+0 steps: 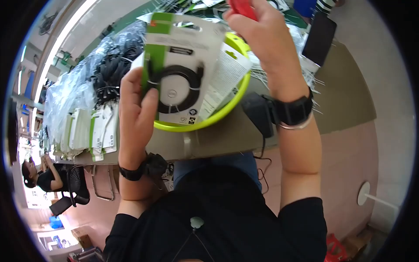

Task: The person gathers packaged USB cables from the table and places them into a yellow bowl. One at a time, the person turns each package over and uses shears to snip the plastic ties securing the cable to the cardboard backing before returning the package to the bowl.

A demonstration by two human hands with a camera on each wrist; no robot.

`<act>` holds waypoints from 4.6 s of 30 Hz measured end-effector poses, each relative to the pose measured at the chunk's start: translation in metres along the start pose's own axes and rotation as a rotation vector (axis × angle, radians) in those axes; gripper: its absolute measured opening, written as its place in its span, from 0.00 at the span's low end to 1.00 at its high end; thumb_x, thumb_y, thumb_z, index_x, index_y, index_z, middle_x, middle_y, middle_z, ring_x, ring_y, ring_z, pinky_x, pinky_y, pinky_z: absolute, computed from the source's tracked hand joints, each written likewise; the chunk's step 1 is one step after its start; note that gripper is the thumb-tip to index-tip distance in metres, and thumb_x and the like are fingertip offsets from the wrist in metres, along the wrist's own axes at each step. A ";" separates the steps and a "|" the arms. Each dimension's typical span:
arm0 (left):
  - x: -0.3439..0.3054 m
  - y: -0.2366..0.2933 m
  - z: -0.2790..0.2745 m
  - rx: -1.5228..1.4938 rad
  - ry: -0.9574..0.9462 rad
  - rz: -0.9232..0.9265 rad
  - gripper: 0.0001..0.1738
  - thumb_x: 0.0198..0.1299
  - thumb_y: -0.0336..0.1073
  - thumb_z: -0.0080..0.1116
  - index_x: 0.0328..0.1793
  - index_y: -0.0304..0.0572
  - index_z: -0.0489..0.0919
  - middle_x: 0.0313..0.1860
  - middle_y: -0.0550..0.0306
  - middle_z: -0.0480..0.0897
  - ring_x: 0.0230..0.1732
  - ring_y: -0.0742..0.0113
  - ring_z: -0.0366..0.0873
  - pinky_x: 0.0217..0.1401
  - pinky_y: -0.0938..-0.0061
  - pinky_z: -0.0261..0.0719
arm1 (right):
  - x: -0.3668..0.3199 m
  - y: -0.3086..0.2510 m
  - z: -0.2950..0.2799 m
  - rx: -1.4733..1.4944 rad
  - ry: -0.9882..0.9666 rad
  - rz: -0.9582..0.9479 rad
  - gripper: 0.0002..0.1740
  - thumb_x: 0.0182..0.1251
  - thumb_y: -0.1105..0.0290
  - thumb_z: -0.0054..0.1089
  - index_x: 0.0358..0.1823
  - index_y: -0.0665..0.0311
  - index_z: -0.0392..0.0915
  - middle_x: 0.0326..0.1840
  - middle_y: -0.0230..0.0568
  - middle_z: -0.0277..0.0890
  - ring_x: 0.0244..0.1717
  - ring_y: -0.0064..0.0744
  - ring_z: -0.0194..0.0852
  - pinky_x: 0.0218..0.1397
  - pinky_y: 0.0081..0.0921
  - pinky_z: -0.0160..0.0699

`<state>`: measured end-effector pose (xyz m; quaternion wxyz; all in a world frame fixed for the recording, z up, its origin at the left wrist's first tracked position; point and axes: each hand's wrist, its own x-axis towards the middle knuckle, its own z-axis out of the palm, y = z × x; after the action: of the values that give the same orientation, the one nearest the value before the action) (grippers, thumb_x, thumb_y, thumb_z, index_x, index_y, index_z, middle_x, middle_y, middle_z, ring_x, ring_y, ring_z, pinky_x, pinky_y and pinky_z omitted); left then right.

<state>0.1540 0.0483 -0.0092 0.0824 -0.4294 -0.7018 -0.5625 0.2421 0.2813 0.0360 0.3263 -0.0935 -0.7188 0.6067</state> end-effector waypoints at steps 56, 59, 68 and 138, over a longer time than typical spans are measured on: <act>-0.044 0.003 -0.023 -1.639 -0.284 -0.643 0.42 0.67 0.59 0.37 0.69 0.23 0.54 0.56 0.27 0.70 0.48 0.42 0.78 0.49 0.60 0.83 | -0.055 -0.035 0.055 -0.840 -0.276 -0.656 0.35 0.37 0.82 0.68 0.55 0.61 0.75 0.48 0.43 0.75 0.49 0.45 0.72 0.53 0.36 0.72; -0.041 0.011 -0.019 -1.518 -0.224 -0.709 0.48 0.62 0.67 0.36 0.67 0.23 0.57 0.52 0.29 0.73 0.43 0.45 0.79 0.43 0.63 0.84 | -0.055 -0.036 0.057 -0.851 -0.278 -0.671 0.35 0.37 0.81 0.68 0.55 0.61 0.75 0.48 0.43 0.75 0.48 0.45 0.72 0.53 0.36 0.72; -0.042 0.003 -0.019 -1.590 -0.184 -0.734 0.47 0.63 0.67 0.35 0.67 0.24 0.59 0.50 0.32 0.74 0.43 0.48 0.79 0.41 0.64 0.85 | -0.051 -0.019 0.053 -0.715 -0.295 -0.643 0.31 0.40 0.77 0.69 0.52 0.62 0.76 0.43 0.45 0.76 0.38 0.44 0.75 0.43 0.33 0.75; -0.033 0.006 -0.008 -0.488 0.391 -0.141 0.14 0.68 0.32 0.48 0.57 0.34 0.68 0.48 0.55 0.76 0.47 0.71 0.73 0.49 0.77 0.72 | -0.083 -0.003 0.113 -0.445 -0.156 -0.372 0.17 0.57 0.79 0.60 0.50 0.66 0.74 0.42 0.37 0.78 0.43 0.20 0.74 0.49 0.18 0.72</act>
<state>0.1762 0.0246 -0.0219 0.0712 -0.2707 -0.5448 -0.7905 0.2408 0.1450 0.0033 0.3473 0.0175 -0.8618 0.3694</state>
